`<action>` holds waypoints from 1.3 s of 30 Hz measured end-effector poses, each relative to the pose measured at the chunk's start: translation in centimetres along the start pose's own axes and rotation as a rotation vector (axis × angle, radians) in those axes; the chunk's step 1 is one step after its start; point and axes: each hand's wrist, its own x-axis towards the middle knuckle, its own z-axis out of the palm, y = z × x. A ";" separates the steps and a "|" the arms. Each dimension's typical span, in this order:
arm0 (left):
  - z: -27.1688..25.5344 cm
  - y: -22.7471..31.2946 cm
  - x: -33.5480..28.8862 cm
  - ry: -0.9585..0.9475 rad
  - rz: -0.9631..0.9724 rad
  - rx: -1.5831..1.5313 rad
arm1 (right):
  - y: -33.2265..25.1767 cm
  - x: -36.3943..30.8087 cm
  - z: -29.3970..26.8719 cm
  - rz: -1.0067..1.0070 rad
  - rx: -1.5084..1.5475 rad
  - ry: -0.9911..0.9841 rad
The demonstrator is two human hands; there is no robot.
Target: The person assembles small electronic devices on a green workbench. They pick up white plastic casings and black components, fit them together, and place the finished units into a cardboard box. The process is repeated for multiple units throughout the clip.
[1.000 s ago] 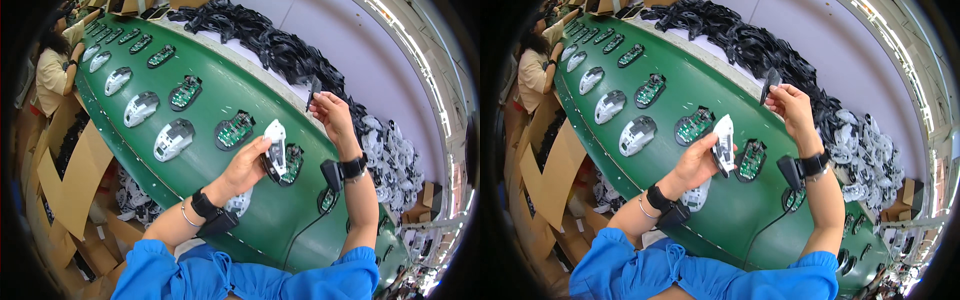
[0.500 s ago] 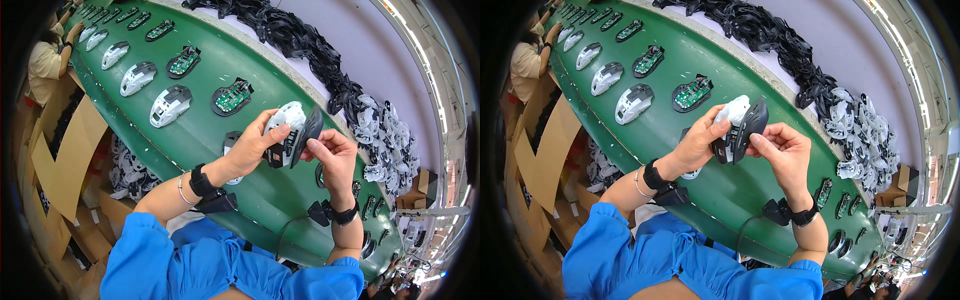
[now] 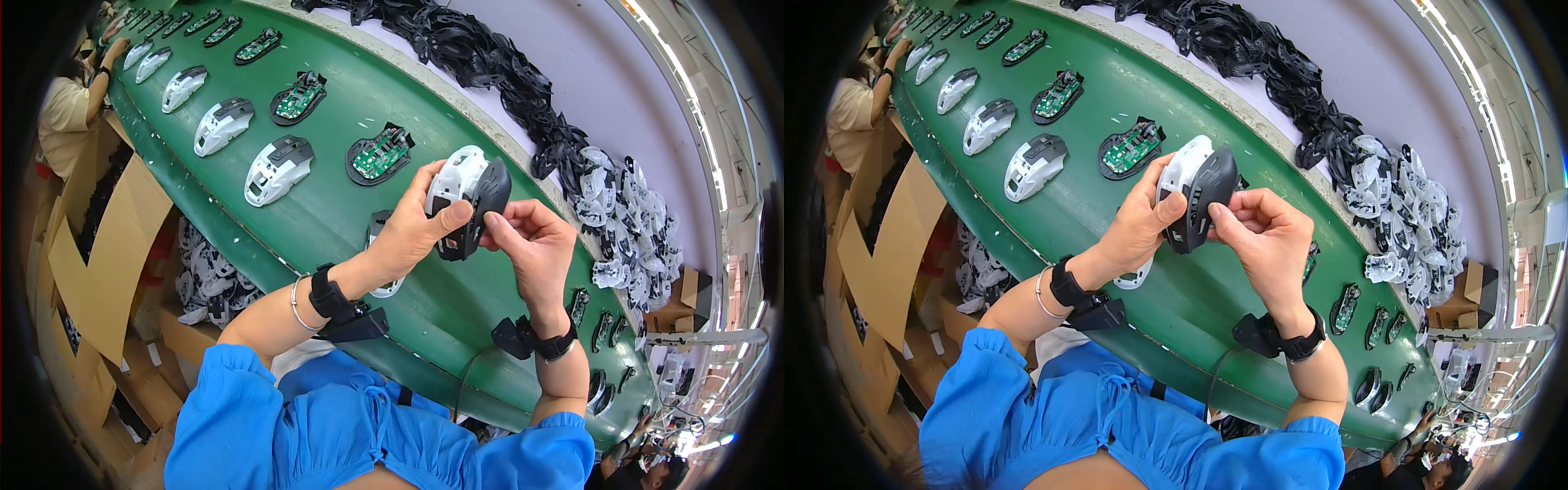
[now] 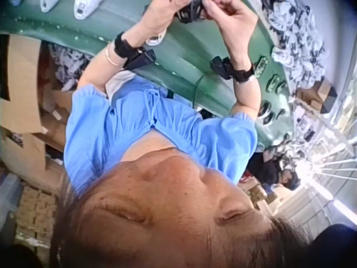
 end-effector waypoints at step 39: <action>-1.6 1.5 0.5 -0.279 0.033 0.418 | -0.9 0.7 -0.9 0.015 0.132 -0.217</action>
